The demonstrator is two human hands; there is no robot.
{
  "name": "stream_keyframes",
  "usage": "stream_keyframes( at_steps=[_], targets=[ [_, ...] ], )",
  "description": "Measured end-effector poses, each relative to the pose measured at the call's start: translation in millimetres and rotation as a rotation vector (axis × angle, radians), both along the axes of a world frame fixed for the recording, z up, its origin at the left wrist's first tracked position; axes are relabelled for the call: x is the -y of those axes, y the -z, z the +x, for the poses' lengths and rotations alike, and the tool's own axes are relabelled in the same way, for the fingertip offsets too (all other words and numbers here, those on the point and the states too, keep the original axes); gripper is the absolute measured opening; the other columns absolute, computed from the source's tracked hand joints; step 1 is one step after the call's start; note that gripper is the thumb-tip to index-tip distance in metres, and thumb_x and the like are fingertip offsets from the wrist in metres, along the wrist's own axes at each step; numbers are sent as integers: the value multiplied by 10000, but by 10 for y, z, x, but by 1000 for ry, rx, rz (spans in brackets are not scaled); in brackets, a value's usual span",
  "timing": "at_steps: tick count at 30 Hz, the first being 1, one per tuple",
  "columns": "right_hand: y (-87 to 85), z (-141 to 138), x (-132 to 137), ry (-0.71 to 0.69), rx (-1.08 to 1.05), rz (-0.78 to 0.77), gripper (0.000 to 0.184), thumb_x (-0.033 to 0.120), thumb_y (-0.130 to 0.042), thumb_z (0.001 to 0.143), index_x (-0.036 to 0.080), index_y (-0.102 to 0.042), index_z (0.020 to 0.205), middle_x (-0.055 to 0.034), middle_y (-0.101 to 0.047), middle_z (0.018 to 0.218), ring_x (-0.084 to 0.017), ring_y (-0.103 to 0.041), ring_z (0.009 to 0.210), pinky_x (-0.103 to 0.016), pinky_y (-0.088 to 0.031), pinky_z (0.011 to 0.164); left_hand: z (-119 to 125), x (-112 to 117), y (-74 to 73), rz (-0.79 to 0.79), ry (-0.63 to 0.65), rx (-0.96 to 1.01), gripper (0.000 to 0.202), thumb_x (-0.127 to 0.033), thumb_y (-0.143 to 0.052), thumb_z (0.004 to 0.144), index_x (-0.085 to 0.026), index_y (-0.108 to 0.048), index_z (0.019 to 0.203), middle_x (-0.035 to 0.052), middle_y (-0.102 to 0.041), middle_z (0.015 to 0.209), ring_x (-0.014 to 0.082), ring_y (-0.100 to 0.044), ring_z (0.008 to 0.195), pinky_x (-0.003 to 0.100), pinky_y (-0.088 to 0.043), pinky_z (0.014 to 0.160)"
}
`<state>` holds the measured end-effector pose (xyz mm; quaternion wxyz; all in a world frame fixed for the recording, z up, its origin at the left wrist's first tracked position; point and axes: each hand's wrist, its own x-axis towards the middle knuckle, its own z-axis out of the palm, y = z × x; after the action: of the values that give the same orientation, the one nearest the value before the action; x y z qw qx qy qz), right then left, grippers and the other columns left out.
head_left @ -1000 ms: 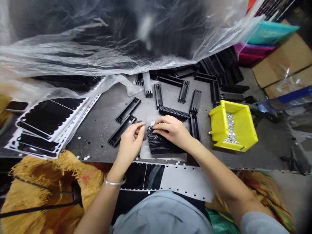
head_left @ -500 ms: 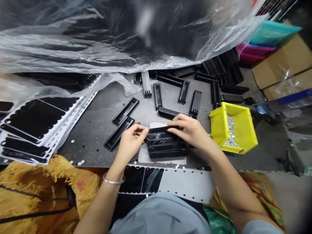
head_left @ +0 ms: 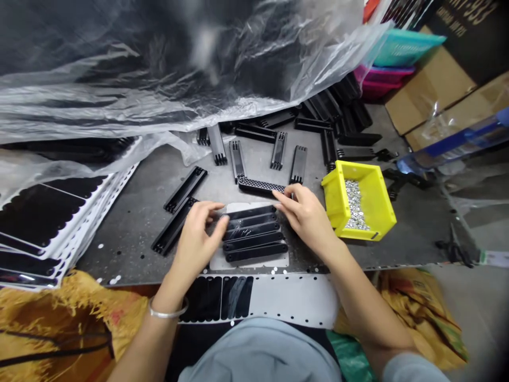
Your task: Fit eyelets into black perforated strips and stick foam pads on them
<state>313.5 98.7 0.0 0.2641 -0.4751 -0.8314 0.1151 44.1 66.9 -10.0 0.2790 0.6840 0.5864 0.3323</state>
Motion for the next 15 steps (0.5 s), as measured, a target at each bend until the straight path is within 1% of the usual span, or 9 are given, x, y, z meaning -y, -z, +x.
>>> stream_keyframes(
  at_steps=[2,4,5,6,8,10,11,13,15],
  targets=[
    [36,-84,183,3,44,7,484,385,-510,1070,232,-517,1529,-168,-606,1439,-313,-569,1318,-538,-496,1054,105,63,-35,76,203,-175,820,-646,-700,866,-178,-483,1504,197,-504,1541,373,-471,1427,569,-412,1169],
    [114,-168,325,-108,64,-71,671,481,-520,1051,218,-329,1639,-162,-428,1643,-348,-363,1535,-609,-370,1198,254,89,-15,68,367,-315,1216,-746,-803,694,-157,-286,1624,246,-347,1648,450,-299,1531,662,-266,1234],
    [151,-190,372,-161,55,-126,709,501,-502,1054,220,-267,1661,-149,-369,1683,-344,-286,1581,-618,-326,1231,330,88,7,63,394,-368,1281,-741,-836,649,-142,-269,1630,263,-358,1632,469,-303,1520,677,-250,1233],
    [174,-191,405,-194,30,-178,696,498,-472,1066,239,-239,1669,-130,-341,1700,-329,-247,1601,-617,-305,1247,393,85,27,54,386,-409,1248,-693,-854,663,-131,-290,1624,270,-407,1589,469,-347,1489,673,-257,1228],
    [163,-125,455,-179,-70,-237,589,445,-410,1095,320,-276,1654,-74,-328,1712,-291,-252,1605,-604,-299,1255,446,123,35,54,340,-420,1152,-597,-863,701,-115,-339,1606,269,-480,1498,453,-430,1420,645,-314,1204],
    [85,20,531,-62,-211,-203,508,404,-421,1095,383,-386,1601,-30,-331,1713,-286,-286,1594,-612,-264,1265,360,313,-11,83,223,-347,1141,-569,-859,713,-134,-322,1621,255,-461,1496,436,-433,1415,616,-337,1204],
    [39,112,589,-16,-264,-173,477,389,-448,1085,389,-453,1563,-21,-352,1704,-294,-310,1584,-612,-251,1269,263,488,-44,94,122,-295,1151,-584,-843,732,-157,-281,1640,241,-429,1523,424,-411,1439,599,-334,1216],
    [-20,307,739,38,-344,-169,412,360,-479,1069,377,-579,1468,-22,-477,1629,-303,-421,1524,-586,-297,1251,-29,994,-83,74,-157,-186,1139,-649,-781,785,-224,-200,1669,200,-382,1571,388,-398,1470,575,-333,1233],
    [-9,458,903,77,-328,-164,361,371,-520,1047,361,-657,1381,-29,-551,1563,-317,-498,1461,-571,-329,1228,-443,1618,-27,-11,-448,-165,989,-664,-669,876,-273,-215,1663,154,-365,1615,378,-356,1514,588,-304,1252]
  ],
)
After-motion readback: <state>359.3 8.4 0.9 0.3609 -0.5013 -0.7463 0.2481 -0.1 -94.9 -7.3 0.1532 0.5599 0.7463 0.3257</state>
